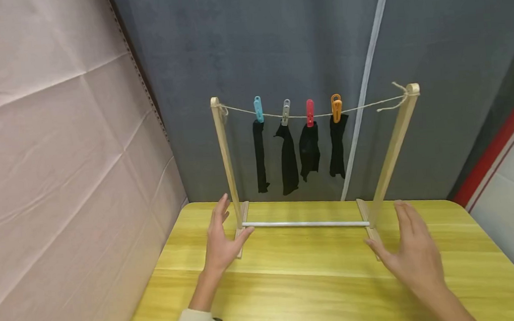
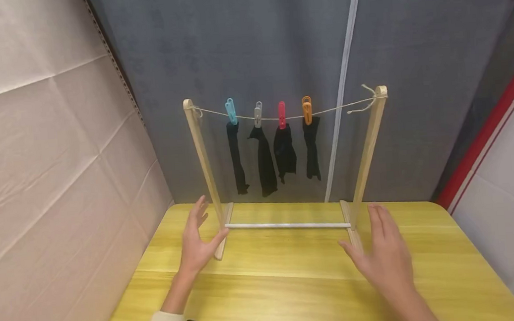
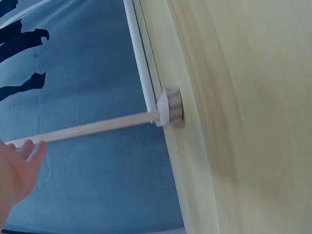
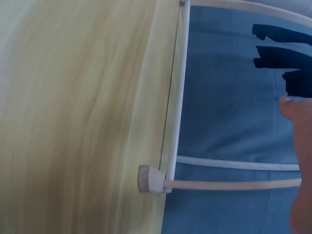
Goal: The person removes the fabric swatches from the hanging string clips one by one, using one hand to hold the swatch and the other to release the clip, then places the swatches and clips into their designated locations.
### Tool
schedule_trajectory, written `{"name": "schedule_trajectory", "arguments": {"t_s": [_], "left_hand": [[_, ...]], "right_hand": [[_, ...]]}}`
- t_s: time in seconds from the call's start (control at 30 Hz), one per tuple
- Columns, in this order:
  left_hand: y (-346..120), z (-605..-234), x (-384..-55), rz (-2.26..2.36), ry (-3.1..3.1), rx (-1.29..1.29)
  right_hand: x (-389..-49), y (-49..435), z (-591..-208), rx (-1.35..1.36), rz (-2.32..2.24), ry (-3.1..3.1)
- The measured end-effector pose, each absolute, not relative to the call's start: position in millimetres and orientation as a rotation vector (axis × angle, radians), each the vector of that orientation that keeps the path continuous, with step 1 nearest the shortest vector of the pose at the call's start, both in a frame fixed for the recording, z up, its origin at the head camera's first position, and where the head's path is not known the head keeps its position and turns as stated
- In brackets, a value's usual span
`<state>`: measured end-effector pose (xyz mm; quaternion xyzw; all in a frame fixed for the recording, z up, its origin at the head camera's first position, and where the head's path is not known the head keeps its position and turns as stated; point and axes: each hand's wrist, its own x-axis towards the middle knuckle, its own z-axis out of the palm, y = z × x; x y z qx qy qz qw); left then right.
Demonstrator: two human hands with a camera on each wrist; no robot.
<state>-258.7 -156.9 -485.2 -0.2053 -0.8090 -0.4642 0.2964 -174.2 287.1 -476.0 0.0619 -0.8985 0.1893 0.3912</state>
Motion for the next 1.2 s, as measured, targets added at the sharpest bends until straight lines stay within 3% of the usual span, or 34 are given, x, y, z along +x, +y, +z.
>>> {"name": "schedule_trajectory", "arguments": {"t_s": [0.73,1.2], "left_hand": [[-105,-477,-276,-1.964,-1.816,-0.606],[-77,-486,-315,-2.594,-1.421,-0.322]], "right_hand": [[-193,237,-468,0.302,0.574,-2.274],[-203,211,-461,0.351,0.611,-2.297]]}}
